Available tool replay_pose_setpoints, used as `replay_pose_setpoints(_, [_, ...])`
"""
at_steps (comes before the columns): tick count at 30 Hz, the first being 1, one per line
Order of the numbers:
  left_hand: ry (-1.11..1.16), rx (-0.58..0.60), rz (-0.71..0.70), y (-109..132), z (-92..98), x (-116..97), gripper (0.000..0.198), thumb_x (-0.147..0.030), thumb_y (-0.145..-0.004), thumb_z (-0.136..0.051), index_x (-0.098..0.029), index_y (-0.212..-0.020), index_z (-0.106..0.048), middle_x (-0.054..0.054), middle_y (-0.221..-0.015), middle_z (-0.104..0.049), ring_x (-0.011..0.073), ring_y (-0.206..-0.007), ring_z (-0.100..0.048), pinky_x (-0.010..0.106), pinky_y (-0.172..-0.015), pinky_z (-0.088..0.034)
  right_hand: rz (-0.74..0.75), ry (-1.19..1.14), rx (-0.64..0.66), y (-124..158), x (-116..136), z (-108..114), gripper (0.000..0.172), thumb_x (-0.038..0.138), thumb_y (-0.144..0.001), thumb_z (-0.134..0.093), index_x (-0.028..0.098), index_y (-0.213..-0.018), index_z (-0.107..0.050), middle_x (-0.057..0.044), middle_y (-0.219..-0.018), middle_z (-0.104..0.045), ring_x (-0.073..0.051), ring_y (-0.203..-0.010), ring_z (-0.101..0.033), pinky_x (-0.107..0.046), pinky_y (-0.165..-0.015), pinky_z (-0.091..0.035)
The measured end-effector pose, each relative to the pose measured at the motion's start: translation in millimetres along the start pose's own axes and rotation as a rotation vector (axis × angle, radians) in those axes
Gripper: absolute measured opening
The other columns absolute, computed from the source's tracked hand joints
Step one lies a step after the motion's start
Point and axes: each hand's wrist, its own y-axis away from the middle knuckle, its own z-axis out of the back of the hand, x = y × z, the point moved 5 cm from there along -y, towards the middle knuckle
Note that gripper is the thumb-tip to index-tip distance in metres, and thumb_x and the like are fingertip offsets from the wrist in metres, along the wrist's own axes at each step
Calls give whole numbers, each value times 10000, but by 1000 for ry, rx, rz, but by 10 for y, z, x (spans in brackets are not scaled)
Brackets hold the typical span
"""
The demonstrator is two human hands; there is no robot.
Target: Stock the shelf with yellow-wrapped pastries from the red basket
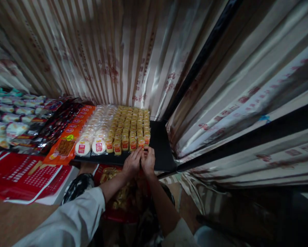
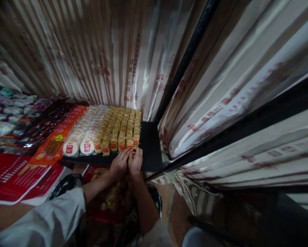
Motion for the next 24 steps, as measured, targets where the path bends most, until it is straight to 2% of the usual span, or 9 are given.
replay_pose_setpoints(7, [-71, -25, -2, 1, -43, 14, 411, -172, -883, -365, -67, -1275, -433, 158, -1303, -495, 201, -1231, -442, 367, -1025, -410, 116, 54, 23, 6, 5, -55, 272, 208, -835, -394, 156, -984, -616, -93, -955, -577, -167, -843, -577, -291, -758, -501])
replay_pose_setpoints(14, [-44, -33, -12, -5, -54, 17, 404, -172, -881, -361, -53, -1260, -436, 172, -1280, -502, 227, -1256, -408, 401, -1032, -395, 136, 76, 15, 8, 36, -57, 262, 197, -840, -398, 167, -942, -637, -74, -916, -604, -154, -830, -575, -272, -778, -484])
replay_pose_setpoints(18, [58, -37, 5, -4, 26, 23, 416, -126, -838, -370, -46, -1236, -461, 186, -1282, -482, 228, -1240, -405, 401, -1040, -379, 163, 54, 28, 6, 74, -26, 266, 193, -844, -382, 157, -929, -631, -82, -914, -605, -160, -864, -571, -284, -817, -472])
replay_pose_setpoints(21, [96, -31, 53, 97, 126, 10, 451, -67, -765, -397, -72, -1205, -497, 160, -1272, -480, 223, -1198, -423, 386, -1037, -375, 173, 25, 26, 24, 109, 6, 264, 197, -844, -381, 151, -998, -591, -92, -954, -595, -156, -859, -576, -291, -817, -474])
replay_pose_setpoints(24, [91, 5, 96, 343, 205, -31, 421, -52, -751, -403, -127, -1139, -549, 125, -1196, -526, 206, -1134, -457, 369, -991, -409, 169, -12, 24, 118, 163, 48, 280, 217, -851, -385, 139, -1070, -542, -96, -973, -589, -140, -801, -587, -268, -755, -486])
